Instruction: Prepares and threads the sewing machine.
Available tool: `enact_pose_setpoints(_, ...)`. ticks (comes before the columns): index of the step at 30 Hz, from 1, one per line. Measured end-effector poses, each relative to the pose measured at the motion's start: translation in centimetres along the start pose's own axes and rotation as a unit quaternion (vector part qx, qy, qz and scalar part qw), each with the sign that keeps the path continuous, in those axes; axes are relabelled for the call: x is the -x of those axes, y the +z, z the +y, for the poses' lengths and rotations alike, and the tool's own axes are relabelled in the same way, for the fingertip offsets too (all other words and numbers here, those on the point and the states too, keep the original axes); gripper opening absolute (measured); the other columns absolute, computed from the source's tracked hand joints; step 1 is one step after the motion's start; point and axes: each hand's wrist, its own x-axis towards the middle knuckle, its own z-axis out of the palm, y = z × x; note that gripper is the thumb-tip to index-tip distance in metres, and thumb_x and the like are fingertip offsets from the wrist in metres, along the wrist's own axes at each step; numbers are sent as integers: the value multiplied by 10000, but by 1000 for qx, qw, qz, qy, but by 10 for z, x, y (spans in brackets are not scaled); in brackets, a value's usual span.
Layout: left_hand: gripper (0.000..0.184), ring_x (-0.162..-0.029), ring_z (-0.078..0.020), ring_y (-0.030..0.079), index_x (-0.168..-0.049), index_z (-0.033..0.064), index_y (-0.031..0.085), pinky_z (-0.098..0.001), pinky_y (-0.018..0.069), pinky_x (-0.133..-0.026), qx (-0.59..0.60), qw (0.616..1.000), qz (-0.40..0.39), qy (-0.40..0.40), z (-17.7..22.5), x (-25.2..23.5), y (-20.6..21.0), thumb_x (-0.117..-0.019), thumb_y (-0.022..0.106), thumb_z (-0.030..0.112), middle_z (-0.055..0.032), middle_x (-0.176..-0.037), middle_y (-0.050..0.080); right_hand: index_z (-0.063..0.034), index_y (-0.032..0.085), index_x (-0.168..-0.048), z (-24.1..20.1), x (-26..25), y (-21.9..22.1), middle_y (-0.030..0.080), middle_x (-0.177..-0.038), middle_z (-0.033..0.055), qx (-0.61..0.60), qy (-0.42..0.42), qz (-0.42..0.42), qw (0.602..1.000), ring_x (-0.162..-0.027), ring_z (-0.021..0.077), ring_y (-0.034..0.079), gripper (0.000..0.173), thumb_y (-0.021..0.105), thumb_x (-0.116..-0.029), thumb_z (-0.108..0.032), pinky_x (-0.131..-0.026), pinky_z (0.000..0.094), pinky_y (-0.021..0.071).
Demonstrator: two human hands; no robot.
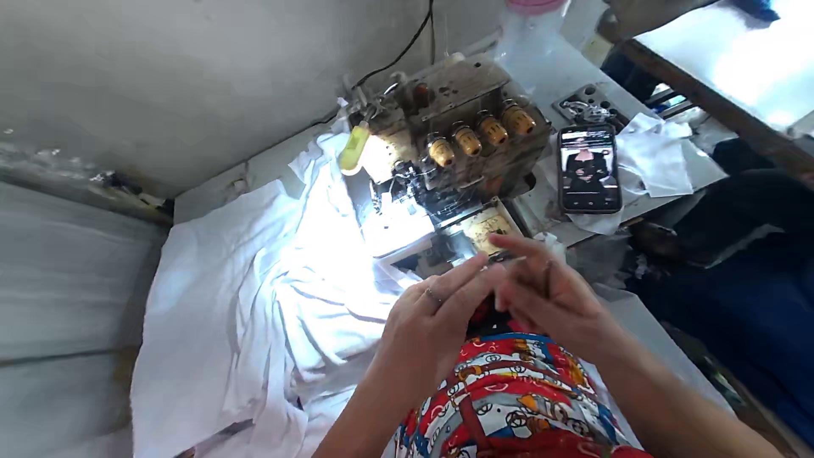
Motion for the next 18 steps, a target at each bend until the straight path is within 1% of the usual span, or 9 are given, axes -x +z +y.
enact_pose_setpoints(3, 361, -982, -127, 709, -1405, 37, 567, -236, 558, -881, 7, 999, -43, -16, -4, -16, 13, -1062, 502, 126, -132, -1285, 688, 63, 371, -1497, -4, 2, 0, 616, -815, -34, 59, 0, 1, 998, -653, -59, 534, 511, 500, -1027, -90, -601, 104, 465)
enact_pose_setpoints(4, 359, -969, -136, 707, -1396, 31, 573, -247, 568, -875, 13, 998, -48, -24, -6, -19, 14, -1058, 514, 135, -137, -1218, 700, 57, 388, -1489, -4, 3, -3, 613, -811, -33, 61, 7, 2, 998, -656, -54, 536, 498, 502, -1027, -89, -604, 106, 466)
enact_pose_setpoints(6, 383, -979, -142, 703, -1396, 28, 574, -254, 573, -875, 22, 997, -66, -33, -9, -23, 12, -1034, 553, 150, -145, -1207, 693, 50, 431, -1467, -3, 5, -9, 612, -804, -32, 65, 3, -1, 998, -657, -53, 540, 469, 510, -1024, -84, -605, 103, 467)
enact_pose_setpoints(9, 403, -913, -119, 707, -1426, 32, 545, -239, 577, -830, 37, 994, -95, -39, -7, -27, 12, -1037, 541, 139, -128, -1209, 696, 46, 445, -1454, -6, 9, -7, 607, -799, -18, 64, -12, -23, 998, -667, -48, 533, 443, 505, -1033, -78, -623, 99, 460)
enact_pose_setpoints(13, 510, -917, -83, 685, -1451, -2, 486, -225, 559, -867, 71, 991, -96, -58, -8, -24, 9, -1015, 605, 235, -23, -1002, 719, 27, 480, -1411, -8, 7, -7, 603, -791, -10, 75, -34, -24, 996, -647, -43, 515, 394, 523, -1037, -89, -608, 93, 447)
enact_pose_setpoints(14, 492, -899, -75, 673, -1422, 12, 527, -212, 552, -854, 68, 992, -92, -59, -8, -23, 6, -1010, 619, 263, -12, -970, 711, 26, 496, -1391, -7, 7, -9, 598, -787, -14, 74, -36, -24, 996, -641, -48, 505, 378, 526, -1030, -84, -601, 88, 437)
enact_pose_setpoints(15, 415, -879, -74, 665, -1337, 31, 612, -202, 544, -841, 62, 993, -82, -62, -6, -23, 2, -1003, 629, 277, -18, -942, 709, 26, 524, -1351, -7, 7, -11, 596, -775, -16, 74, -38, -25, 996, -635, -51, 504, 345, 534, -1026, -85, -596, 85, 433)
enact_pose_setpoints(17, 216, -870, -107, 686, -1051, 38, 778, -212, 531, -844, 58, 994, -48, -85, 8, -27, -6, -947, 674, 196, -76, -903, 741, 19, 610, -1201, -4, 8, -13, 592, -732, -18, 65, -46, -27, 996, -617, -59, 510, 229, 577, -1017, -113, -585, 77, 432)
enact_pose_setpoints(18, 175, -880, -102, 682, -946, 42, 801, -200, 511, -848, 58, 994, -35, -87, 13, -28, -11, -929, 684, 171, -83, -888, 747, 7, 631, -1108, -2, 9, -14, 585, -713, -25, 55, -50, -29, 997, -609, -71, 507, 169, 591, -1017, -129, -578, 69, 425)
